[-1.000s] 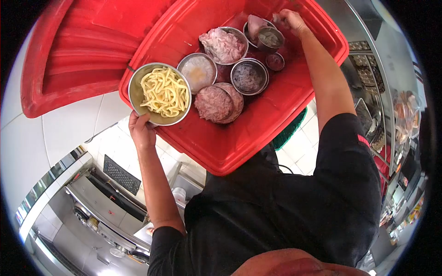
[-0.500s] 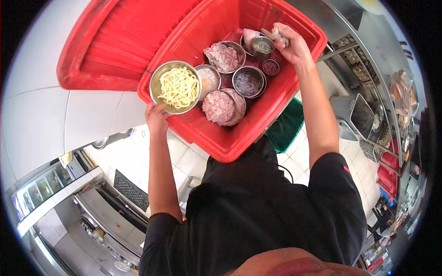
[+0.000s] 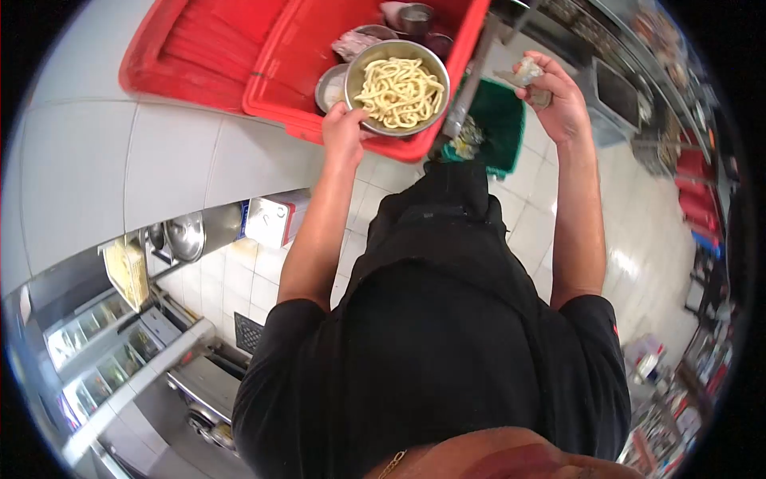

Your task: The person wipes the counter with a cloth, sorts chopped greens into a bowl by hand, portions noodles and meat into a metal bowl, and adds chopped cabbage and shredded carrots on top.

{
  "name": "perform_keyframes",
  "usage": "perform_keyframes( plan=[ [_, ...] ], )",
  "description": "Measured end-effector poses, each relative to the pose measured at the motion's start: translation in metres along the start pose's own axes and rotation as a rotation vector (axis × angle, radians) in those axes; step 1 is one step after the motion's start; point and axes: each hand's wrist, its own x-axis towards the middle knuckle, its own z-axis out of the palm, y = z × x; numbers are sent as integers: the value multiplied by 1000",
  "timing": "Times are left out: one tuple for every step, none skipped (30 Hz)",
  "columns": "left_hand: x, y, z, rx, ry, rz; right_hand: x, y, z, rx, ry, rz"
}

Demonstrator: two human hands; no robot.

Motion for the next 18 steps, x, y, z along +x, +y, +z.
perform_keyframes(
  plan=[
    [-10,-13,11,32,-62,-38,-26,-2,0,-41,44,-20],
    [-24,-25,24,40,-107,-58,-48,-1,4,-87,81,-53],
    [-37,-35,36,48,-152,-71,-65,2,10,-146,116,-91],
    [-48,-42,49,60,-196,-81,-77,6,16,-202,148,-129],
    [-62,-51,59,91,-225,-128,-87,12,16,-433,145,-118],
    [-52,-50,65,118,-243,-178,-66,17,25,-667,131,-89],
    [-70,-61,78,157,-270,-216,-84,20,19,-911,197,-87],
    [-79,-71,86,206,-313,-193,-94,27,4,-925,304,-168],
    [-98,-86,98,265,-366,-180,-115,32,-22,-933,429,-238],
    [-108,-93,104,309,-398,-155,-127,37,-39,-947,526,-314],
    [-116,-98,109,339,-419,-167,-143,40,-58,-839,583,-310],
    [-122,-106,113,357,-426,-166,-161,42,-77,-815,602,-272],
    [-82,-91,86,365,-428,-179,-135,57,-58,-802,616,-221],
    [-80,-98,93,386,-450,-196,-150,63,-76,-779,653,-171],
    [-91,-84,107,491,-443,-182,-162,77,-94,-755,676,-173],
    [-82,-97,101,517,-480,-168,-173,99,-122,-751,688,-186],
    [-72,-115,107,542,-553,-159,-198,99,-130,-870,732,-162],
    [-78,-119,121,590,-572,-166,-221,105,-140,-849,794,-86]
  ],
)
